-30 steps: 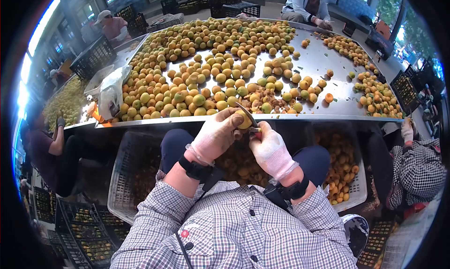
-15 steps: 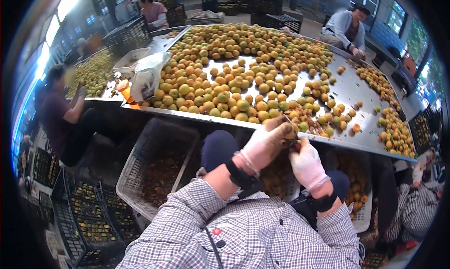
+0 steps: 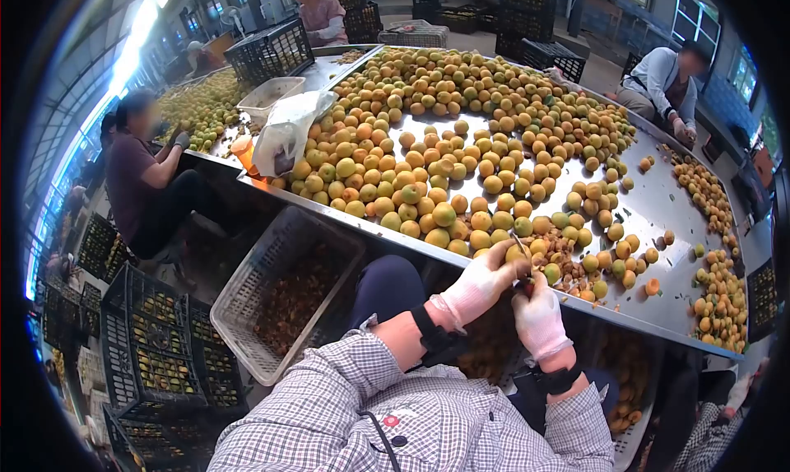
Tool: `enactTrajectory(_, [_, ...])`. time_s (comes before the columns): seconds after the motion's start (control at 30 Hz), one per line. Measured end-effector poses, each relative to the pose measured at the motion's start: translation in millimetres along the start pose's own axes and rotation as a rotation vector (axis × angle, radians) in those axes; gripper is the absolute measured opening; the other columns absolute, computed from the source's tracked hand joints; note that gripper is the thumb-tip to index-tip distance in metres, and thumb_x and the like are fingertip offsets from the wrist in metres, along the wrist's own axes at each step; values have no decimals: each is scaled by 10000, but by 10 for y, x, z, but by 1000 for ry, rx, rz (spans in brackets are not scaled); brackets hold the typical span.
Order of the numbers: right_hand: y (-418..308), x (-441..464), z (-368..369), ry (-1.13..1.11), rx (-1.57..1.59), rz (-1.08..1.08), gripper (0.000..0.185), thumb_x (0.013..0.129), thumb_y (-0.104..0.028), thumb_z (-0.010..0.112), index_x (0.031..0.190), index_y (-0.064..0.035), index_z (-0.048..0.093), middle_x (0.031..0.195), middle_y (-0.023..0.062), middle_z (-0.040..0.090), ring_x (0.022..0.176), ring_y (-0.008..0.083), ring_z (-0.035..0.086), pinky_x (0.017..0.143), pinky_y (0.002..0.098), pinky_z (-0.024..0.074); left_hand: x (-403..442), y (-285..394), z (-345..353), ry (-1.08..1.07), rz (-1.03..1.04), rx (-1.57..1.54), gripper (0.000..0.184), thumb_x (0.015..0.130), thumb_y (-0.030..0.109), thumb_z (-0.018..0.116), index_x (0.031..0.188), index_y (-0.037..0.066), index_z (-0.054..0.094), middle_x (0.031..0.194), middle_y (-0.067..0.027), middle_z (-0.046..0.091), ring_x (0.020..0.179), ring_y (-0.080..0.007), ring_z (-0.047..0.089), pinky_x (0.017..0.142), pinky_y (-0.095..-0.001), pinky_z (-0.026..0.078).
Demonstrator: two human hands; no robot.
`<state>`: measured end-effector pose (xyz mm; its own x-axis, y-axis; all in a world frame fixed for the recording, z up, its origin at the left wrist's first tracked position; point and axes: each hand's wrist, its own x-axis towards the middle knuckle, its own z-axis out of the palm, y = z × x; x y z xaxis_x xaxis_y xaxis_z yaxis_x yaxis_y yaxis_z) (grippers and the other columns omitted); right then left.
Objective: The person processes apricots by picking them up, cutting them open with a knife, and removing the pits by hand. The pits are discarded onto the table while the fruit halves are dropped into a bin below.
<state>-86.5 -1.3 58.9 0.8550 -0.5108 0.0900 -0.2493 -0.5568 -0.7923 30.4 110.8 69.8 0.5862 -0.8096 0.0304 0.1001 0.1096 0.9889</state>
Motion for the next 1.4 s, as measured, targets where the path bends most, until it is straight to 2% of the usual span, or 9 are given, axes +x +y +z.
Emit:
enactTrajectory(0.5, [402,190,-84,70,42,27,187,864,-79,552,1015,30,557,801,280,629,817,480,617,698,506,481,445,-346,274,78,-35,-144,469,961,185,614,1363,-16,482,1166,-89,636,1039,-164,617,940,-304,499])
enactTrajectory(0.53, [413,188,-77,84,45,8,195,865,-85,551,1023,29,554,800,282,628,812,481,616,700,512,483,411,-380,222,23,219,325,448,993,257,584,1339,-14,498,1145,-86,631,1050,-171,610,938,-318,499])
enactTrajectory(0.57, [423,187,-70,99,49,-11,203,867,-92,551,1031,27,550,799,285,626,807,483,615,702,517,484,443,-433,288,68,-82,-267,470,1016,347,552,1321,-10,514,1147,-90,631,1072,-166,596,941,-314,485])
enactTrajectory(0.67, [462,208,-113,75,67,11,212,875,-104,553,1044,23,550,798,277,628,806,477,624,692,514,491,453,-328,306,45,-65,-22,532,993,390,596,1332,-13,516,1160,-74,628,1080,-146,578,951,-292,463])
enactTrajectory(0.8, [471,220,-144,49,55,42,206,892,-107,548,1050,23,544,786,276,632,802,473,630,699,508,493,488,-271,334,10,-35,-50,522,952,149,635,1381,-68,432,1173,-96,623,1062,-141,597,945,-280,482])
enactTrajectory(0.9, [480,223,-139,13,6,90,238,887,-122,554,1072,29,548,805,276,644,823,473,636,721,499,501,506,-475,293,52,-124,-248,444,958,245,643,1270,-47,524,1126,-82,639,1020,-142,605,914,-281,486])
enactTrajectory(1.1, [487,208,-101,49,79,32,167,879,-127,563,985,-4,522,819,276,652,816,477,636,730,533,508,467,-253,281,31,-61,190,431,972,342,620,1199,-22,576,1091,-53,634,983,-135,591,907,-282,476])
enactTrajectory(1.23, [478,153,-141,-28,-109,40,180,877,-109,564,1010,8,537,804,288,639,828,489,620,720,515,502,551,-334,22,206,61,16,435,1014,411,542,1187,16,600,1067,-66,617,968,-153,604,869,-309,513])
enactTrajectory(1.4, [483,112,-55,177,227,38,170,897,-108,628,1020,7,606,749,198,661,674,345,663,651,397,523,545,-164,-218,175,278,350,421,1007,381,538,1199,9,588,1043,-51,611,909,-122,604,797,-272,507])
